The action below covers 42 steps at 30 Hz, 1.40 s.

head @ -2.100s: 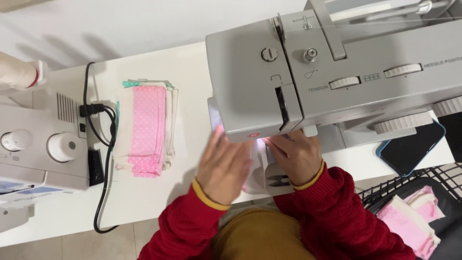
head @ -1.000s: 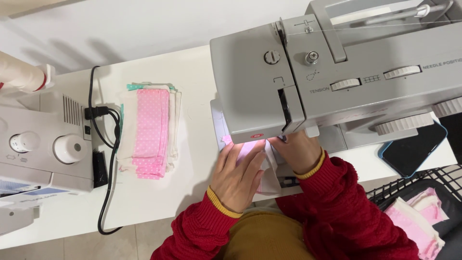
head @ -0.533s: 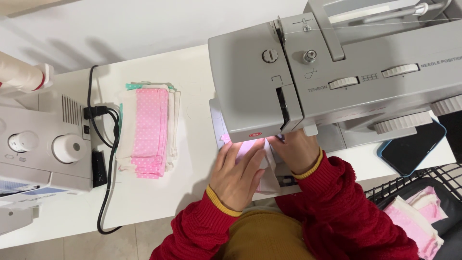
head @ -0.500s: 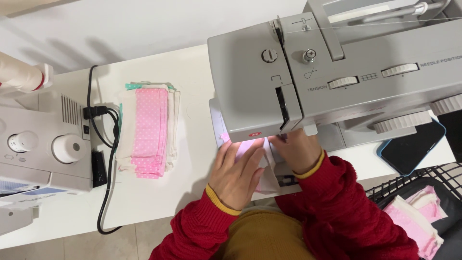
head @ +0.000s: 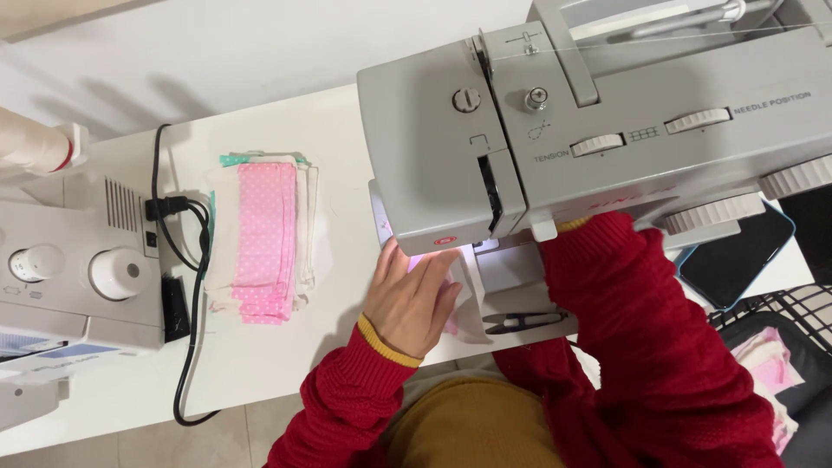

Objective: The person sews pink polka-dotted fabric pieces using a sewing machine, guiding the fabric through the machine and trimming threads with scissors. The person repeats this process for multiple fabric pieces, placing the finished items into a wire basket.

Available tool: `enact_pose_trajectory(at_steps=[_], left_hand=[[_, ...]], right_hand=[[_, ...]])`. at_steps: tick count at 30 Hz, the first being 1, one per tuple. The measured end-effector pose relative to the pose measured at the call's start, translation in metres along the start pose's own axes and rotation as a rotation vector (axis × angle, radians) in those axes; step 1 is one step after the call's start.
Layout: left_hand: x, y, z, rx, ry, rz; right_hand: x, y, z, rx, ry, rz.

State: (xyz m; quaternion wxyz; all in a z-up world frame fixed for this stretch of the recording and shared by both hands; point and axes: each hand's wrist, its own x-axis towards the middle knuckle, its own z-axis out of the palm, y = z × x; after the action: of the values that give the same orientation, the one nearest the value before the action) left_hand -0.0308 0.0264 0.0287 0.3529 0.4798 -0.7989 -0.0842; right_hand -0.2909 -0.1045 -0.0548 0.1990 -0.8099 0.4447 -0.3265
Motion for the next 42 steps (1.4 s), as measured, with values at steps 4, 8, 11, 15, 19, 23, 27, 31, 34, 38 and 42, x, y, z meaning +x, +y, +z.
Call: enact_pose_trajectory(at_steps=[4,8,11,15,19,23,27,31,34,38,42], left_hand=[[-0.003,0.000,0.004,0.017,-0.055,-0.065],[-0.004,-0.001,0.007,0.039,-0.008,-0.035],[-0.004,0.000,0.007,0.008,-0.018,-0.047],[-0.004,0.000,0.008,0.040,0.017,-0.019],[-0.003,0.005,0.003,0.068,-0.025,-0.017],[-0.014,0.019,-0.008,0.065,0.059,0.024],[-0.066,0.017,0.014,0.066,0.145,0.045],[-0.113,0.028,0.038,-0.123,0.186,-0.022],[-0.130,0.039,0.056,-0.365,0.020,-0.349],[-0.142,0.049,0.078,-0.988,-0.158,-0.662],[-0.164,0.038,0.123,-1.508,-0.095,-0.757]], right_hand=[[0.003,0.003,0.004,0.047,0.013,-0.027],[0.005,0.005,0.007,0.089,0.034,-0.051],[0.007,0.002,0.007,0.123,0.047,-0.072],[0.003,-0.003,0.010,0.172,0.067,-0.092],[0.000,-0.009,0.010,0.216,0.098,-0.118],[-0.011,-0.016,0.017,0.265,0.113,-0.124],[-0.066,-0.116,-0.030,0.293,-0.005,0.210],[-0.088,-0.132,-0.020,0.140,-0.128,0.118],[-0.101,-0.127,0.001,0.017,-0.124,0.004],[-0.120,-0.120,0.012,-0.082,-0.145,-0.034],[-0.128,-0.131,0.001,0.029,-0.098,-0.003]])
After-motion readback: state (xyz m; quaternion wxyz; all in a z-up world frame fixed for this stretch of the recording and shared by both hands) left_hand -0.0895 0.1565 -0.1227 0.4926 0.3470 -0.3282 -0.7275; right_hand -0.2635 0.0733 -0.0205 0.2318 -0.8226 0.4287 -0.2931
